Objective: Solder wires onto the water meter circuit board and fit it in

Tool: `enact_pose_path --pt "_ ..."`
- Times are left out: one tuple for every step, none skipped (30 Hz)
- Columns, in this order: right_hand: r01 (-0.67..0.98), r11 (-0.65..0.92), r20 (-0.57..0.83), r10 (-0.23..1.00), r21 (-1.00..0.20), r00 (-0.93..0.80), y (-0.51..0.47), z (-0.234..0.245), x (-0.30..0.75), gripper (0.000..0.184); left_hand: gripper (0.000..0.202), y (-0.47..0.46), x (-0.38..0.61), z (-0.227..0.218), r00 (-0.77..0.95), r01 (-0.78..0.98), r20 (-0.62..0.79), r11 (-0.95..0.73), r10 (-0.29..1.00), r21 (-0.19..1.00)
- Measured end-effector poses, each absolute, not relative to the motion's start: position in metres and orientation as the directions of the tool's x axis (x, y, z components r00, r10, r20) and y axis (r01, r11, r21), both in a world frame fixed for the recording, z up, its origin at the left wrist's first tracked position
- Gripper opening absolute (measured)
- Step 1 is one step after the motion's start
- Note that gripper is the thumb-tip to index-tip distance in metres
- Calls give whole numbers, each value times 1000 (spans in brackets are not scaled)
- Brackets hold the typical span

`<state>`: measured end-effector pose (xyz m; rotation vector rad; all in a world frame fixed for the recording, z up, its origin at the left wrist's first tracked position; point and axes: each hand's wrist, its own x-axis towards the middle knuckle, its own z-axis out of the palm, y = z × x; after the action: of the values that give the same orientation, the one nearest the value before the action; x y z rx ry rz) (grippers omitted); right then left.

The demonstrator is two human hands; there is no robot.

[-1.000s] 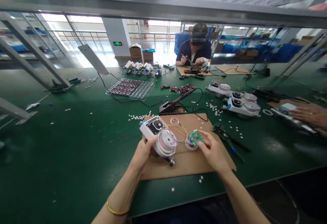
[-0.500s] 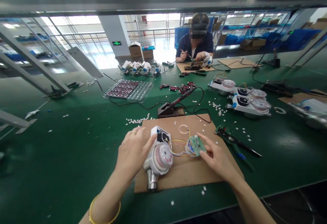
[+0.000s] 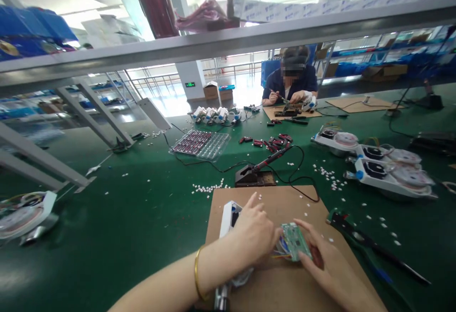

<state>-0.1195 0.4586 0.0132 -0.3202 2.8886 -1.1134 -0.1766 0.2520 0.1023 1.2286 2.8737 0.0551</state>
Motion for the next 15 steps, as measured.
enact_pose_path --pt "-216 715 114 -189 -665 -975 460 8 -121 58 54 247 -168 101 -654 752 125 660 746 -2" --pt "-252 709 178 -178 -658 -968 461 4 -122 55 61 243 -161 101 -611 776 176 628 772 -61" --pt "-291 706 233 -181 -646 -955 462 1 -124 53 67 239 -155 102 -556 815 120 568 822 -113" --pt "-326 704 271 -194 -630 -943 463 0 -125 51 69 236 -152 105 -507 856 3 504 862 -116" --pt "-357 703 288 -221 -615 -932 463 1 -126 51 70 234 -153 109 -463 886 -148 457 874 -74" --pt "-373 701 288 -243 -607 -926 464 3 -127 51 70 233 -157 116 -431 892 -284 451 856 4" --pt "-375 699 285 -248 -609 -926 463 7 -128 52 69 232 -164 125 -435 861 -360 498 826 103" --pt "-366 699 284 -237 -615 -929 462 12 -128 53 72 231 -177 135 -481 781 -389 586 785 217" --pt "-354 699 294 -211 -621 -932 461 18 -129 55 69 230 -194 146 -562 710 -352 655 748 259" --pt "-338 702 306 -177 -627 -936 459 25 -131 58 66 228 -216 155 -653 628 -349 738 672 246" --pt "-326 704 326 -141 -631 -935 456 32 -133 61 56 226 -242 162 -761 534 -269 805 590 256" --pt "-315 709 344 -109 -631 -933 453 38 -137 63 43 223 -272 166 -830 465 -219 853 513 235" --pt "-314 713 364 -87 -627 -927 451 45 -141 65 35 220 -306 166 -901 380 -135 900 412 213" --pt "-316 716 386 -70 -623 -920 449 50 -145 67 30 217 -340 162 -945 301 -63 931 320 204" --pt "-319 718 406 -56 -619 -912 447 53 -150 68 28 214 -375 154 -971 230 -20 951 239 207"
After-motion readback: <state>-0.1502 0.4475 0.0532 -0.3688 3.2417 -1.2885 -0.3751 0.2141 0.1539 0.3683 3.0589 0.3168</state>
